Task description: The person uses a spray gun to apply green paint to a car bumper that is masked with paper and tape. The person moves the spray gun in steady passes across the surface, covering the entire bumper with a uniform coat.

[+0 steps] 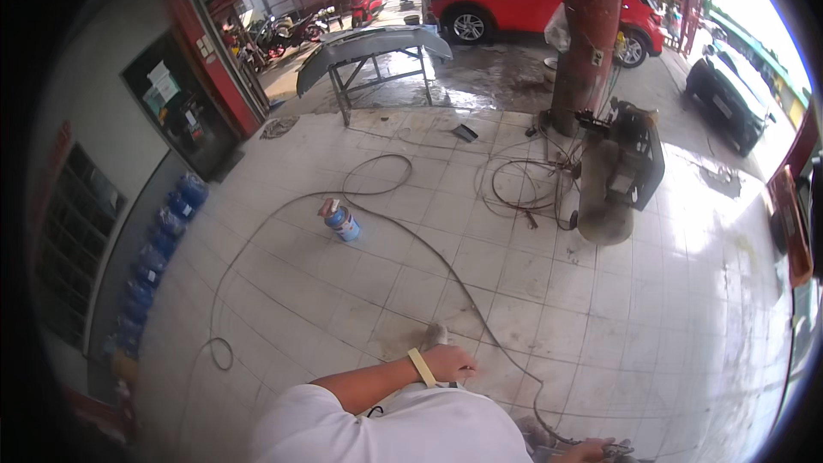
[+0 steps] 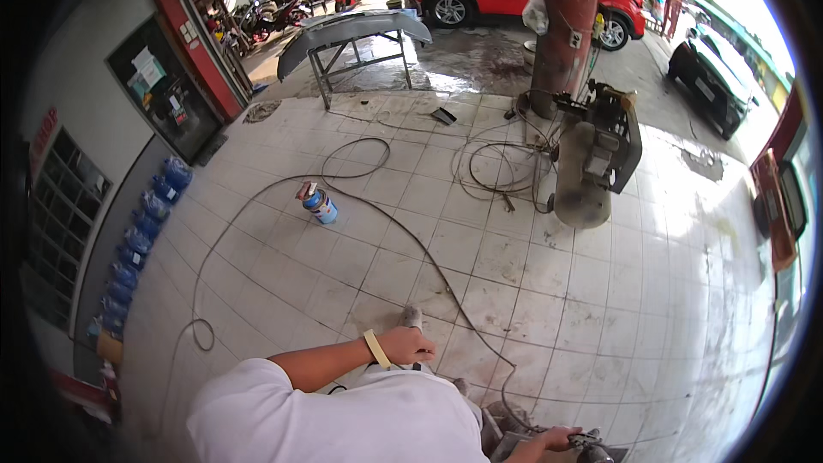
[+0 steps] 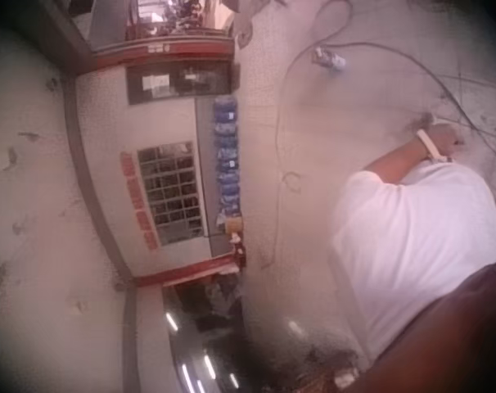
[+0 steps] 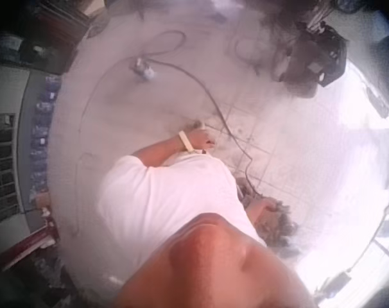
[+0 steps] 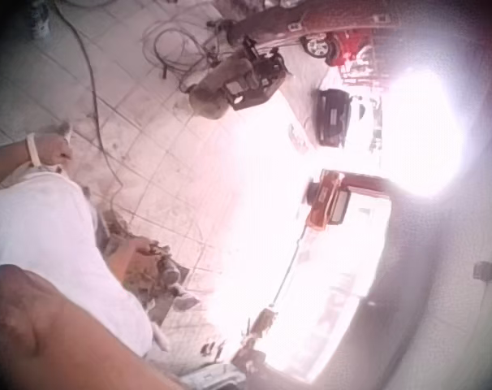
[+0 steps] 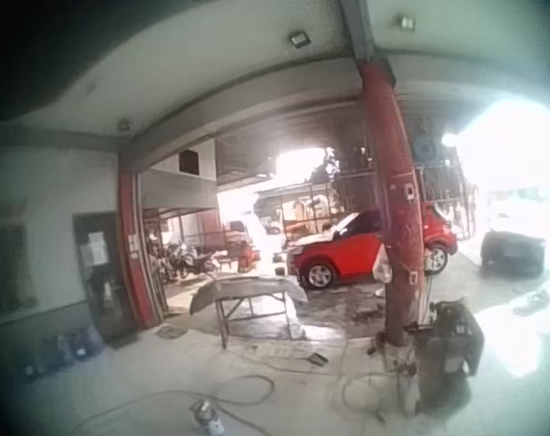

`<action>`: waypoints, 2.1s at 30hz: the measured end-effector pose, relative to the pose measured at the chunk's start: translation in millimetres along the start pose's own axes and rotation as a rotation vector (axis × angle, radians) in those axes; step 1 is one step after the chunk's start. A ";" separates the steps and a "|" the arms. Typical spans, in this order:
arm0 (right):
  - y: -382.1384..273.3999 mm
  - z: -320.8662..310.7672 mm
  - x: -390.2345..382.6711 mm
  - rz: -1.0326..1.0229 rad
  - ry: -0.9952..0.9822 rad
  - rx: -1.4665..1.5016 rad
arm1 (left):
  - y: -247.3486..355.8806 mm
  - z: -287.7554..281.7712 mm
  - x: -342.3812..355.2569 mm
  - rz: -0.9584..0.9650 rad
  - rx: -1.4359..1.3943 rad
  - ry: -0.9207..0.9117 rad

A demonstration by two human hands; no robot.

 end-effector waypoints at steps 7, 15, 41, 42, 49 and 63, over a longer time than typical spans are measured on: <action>-144.7 115.9 -168.0 -0.619 -0.331 0.361 | -94.7 -94.3 5.1 -0.033 -0.197 0.229; -328.5 124.2 -447.8 -0.832 -1.150 0.337 | -157.7 -281.5 64.8 -0.055 -0.170 0.686; -670.2 392.7 -854.9 -1.591 -2.043 0.133 | -419.8 -667.9 239.2 -0.767 -0.057 0.782; -679.8 398.6 -865.3 -1.605 -2.042 0.112 | -425.6 -676.6 240.8 -0.774 -0.093 0.803; -696.9 452.2 -957.9 -1.631 -2.105 0.065 | -498.8 -736.0 241.8 -0.827 -0.312 0.837; -785.9 531.5 -1214.7 -1.678 -1.978 0.101 | -707.7 -946.1 230.9 -0.616 -0.403 0.831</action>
Point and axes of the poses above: each hand's wrist, its own x-axis towards the middle knuckle, its own z-axis out of the palm, y = z × x, the point moved 2 cm from there along x, towards the middle knuckle, and after that the axes turned 10 degrees about -x, right-handed, at the moved point
